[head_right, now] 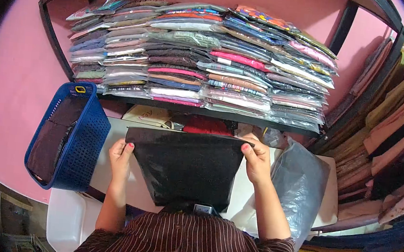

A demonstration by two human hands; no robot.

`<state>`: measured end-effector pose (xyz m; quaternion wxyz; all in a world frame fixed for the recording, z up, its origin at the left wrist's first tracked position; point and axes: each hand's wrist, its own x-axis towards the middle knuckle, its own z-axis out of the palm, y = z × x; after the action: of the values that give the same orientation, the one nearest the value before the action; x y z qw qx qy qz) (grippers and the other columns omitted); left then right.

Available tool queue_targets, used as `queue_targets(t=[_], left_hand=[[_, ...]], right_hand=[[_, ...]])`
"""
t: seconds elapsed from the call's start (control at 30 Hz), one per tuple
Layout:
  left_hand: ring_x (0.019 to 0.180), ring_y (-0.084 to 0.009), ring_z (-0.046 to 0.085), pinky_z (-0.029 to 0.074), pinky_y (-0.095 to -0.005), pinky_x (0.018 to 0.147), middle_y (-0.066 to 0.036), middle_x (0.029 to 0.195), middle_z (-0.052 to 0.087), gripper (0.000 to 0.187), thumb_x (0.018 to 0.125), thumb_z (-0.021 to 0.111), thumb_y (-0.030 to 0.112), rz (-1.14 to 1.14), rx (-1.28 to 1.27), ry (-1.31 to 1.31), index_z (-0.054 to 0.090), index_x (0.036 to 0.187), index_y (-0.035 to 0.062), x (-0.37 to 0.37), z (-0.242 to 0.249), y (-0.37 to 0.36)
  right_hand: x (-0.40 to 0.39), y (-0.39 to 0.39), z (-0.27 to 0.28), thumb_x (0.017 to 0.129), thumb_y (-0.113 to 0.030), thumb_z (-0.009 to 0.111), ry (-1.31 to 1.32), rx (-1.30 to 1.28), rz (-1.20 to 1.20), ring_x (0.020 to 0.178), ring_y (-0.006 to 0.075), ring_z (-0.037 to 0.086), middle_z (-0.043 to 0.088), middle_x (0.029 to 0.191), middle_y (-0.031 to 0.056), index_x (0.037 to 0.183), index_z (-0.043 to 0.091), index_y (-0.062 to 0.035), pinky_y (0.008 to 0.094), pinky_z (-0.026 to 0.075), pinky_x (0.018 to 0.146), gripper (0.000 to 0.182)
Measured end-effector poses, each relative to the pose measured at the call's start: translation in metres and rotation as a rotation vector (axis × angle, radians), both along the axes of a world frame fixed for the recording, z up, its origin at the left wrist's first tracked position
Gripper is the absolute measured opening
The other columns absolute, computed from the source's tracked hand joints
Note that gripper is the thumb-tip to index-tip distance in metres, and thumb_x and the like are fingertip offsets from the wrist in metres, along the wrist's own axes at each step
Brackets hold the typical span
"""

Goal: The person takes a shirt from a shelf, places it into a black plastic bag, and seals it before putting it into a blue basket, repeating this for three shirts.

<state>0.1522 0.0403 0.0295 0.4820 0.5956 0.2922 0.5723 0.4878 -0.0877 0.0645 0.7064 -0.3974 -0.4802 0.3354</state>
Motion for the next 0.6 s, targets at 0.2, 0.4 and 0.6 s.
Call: queue_targets(t=[0.2,0.4,0.6], left_hand=[[0.083,-0.0060,0.054,0.042,-0.0217,0.077,0.002,0.089,0.061,0.011,0.091,0.059,0.014,-0.110,-0.247,-0.143,0.061,0.096,0.0038,0.030,0.025,0.039],[0.091,-0.0073,0.054,0.041,-0.0236,0.085,0.001,0.094,0.062,0.014,0.091,0.059,0.014,-0.211,-0.027,-0.078,0.060,0.100,0.0036,0.009,0.043,0.033],[0.088,-0.0091,0.055,0.045,-0.0255,0.079,0.001,0.094,0.061,0.021,0.086,0.063,0.013,-0.709,-0.441,0.477,0.061,0.103,0.0023,-0.046,-0.109,-0.005]], right_hand=[[0.016,0.051,-0.006,0.091,-0.018,0.061,0.105,-0.061,-0.036,0.078,0.0054,0.049,0.061,0.090,-0.0035,0.099,0.064,-0.0016,0.0217,0.038,0.071,0.019],[0.014,0.040,-0.003,0.089,-0.017,0.063,0.141,0.047,-0.042,0.078,0.0072,0.050,0.057,0.080,-0.0053,0.097,0.064,-0.0023,0.0223,0.039,0.073,0.017],[0.006,-0.013,-0.156,0.086,-0.014,0.065,-0.122,-0.685,0.485,0.088,0.0097,0.056,0.064,0.091,0.0006,0.099,0.064,-0.0020,0.0264,0.045,0.080,0.018]])
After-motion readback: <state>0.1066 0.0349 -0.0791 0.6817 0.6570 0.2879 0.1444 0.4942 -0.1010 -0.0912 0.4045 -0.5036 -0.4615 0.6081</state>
